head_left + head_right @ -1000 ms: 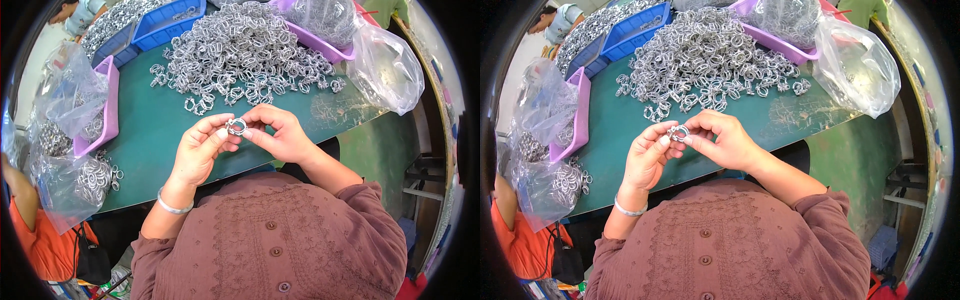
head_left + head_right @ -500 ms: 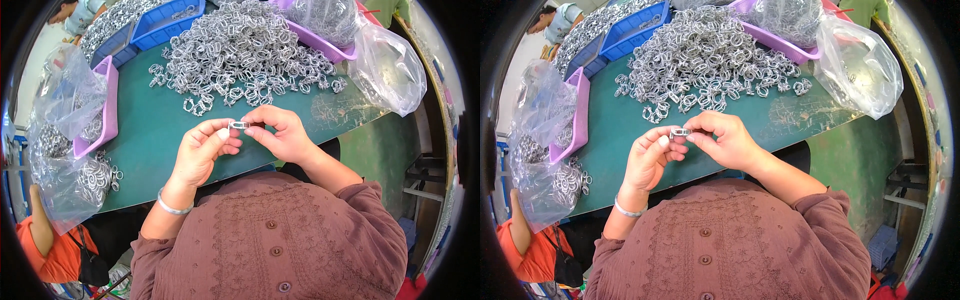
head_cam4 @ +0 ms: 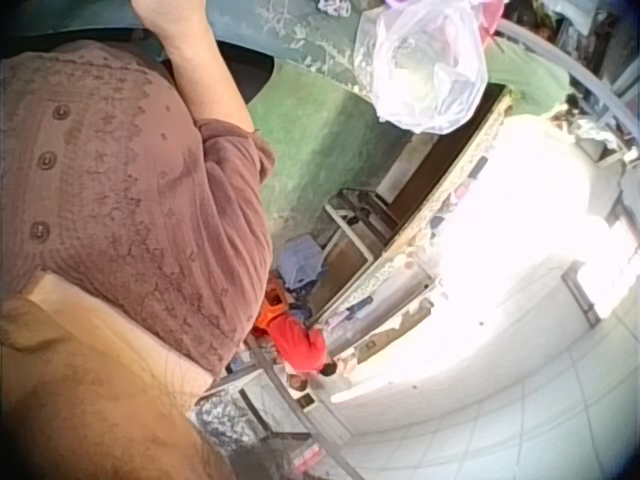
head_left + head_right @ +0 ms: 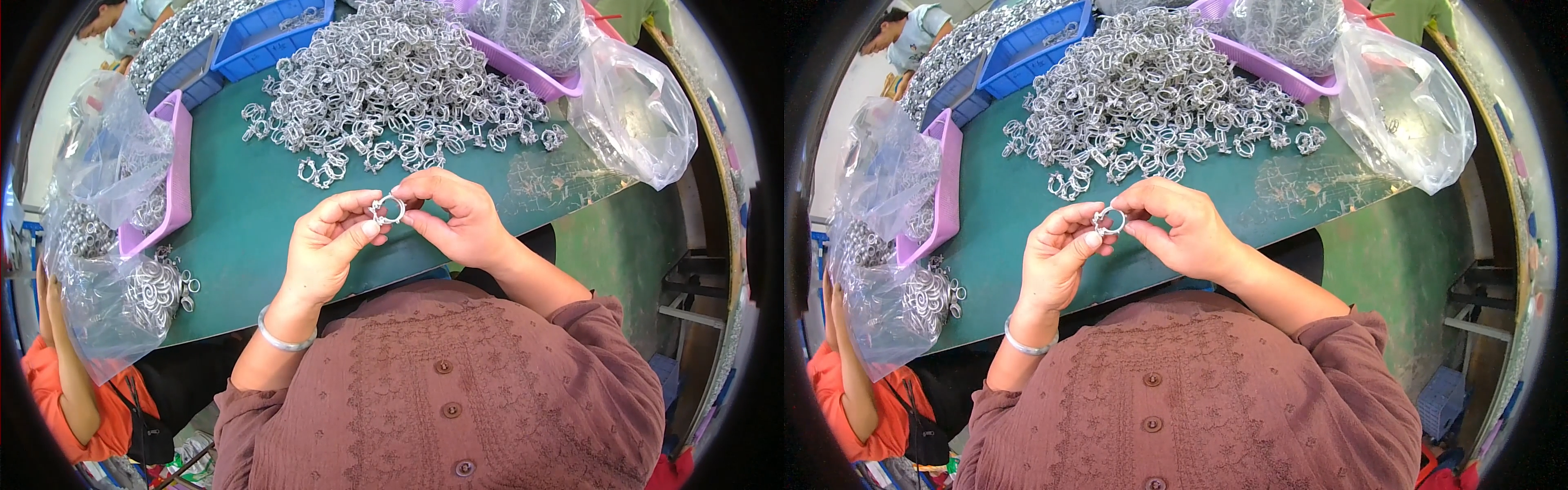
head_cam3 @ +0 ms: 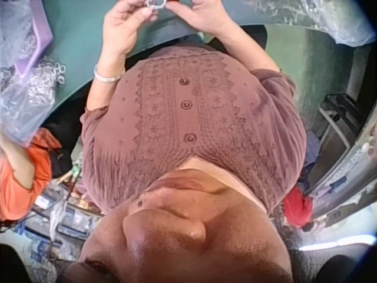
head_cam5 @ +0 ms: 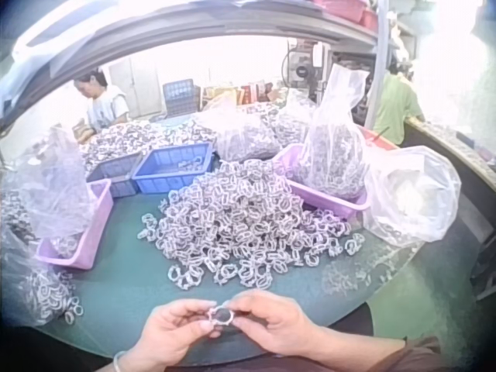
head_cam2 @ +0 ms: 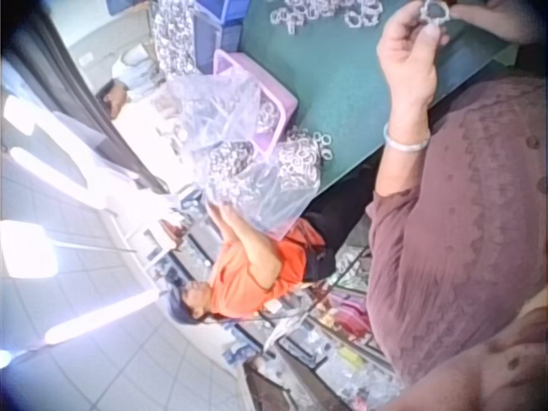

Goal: The person assembles metal clips by picking up metal rings and wire components from the table and fitting them together by hand.

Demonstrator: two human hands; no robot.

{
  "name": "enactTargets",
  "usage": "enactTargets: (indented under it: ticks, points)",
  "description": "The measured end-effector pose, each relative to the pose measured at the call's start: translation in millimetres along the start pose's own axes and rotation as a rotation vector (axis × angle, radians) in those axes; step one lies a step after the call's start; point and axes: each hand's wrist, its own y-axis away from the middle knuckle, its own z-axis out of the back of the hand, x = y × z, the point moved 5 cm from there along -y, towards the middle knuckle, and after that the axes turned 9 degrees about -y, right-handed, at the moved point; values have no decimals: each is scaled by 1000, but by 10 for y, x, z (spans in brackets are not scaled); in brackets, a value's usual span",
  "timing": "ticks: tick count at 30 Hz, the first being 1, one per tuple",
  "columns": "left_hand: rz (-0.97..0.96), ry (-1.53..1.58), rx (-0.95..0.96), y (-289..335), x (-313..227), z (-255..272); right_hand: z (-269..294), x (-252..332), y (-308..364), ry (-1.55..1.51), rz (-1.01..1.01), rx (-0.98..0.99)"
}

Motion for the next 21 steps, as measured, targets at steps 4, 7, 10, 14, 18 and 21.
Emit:
enactTargets:
  ticks: [4,7,10,14,18,21]
  points:
    - [-22,-1,6,13,-1,1,-10,25,-5,14,18,4]
    - [-24,-15,2,16,12,12,-16,27,-5,-2,5,0]
    - [-7,6,23,19,28,7,-18,30,0,23,26,6]
    - [34,26,12,34,25,-16,-25,11,16,14,15,-7]
    - [44,57,4,40,10,-25,-23,2,16,8,-3,-5]
    - [45,59,-2,48,-3,-30,-26,5,16,6,-6,-4]
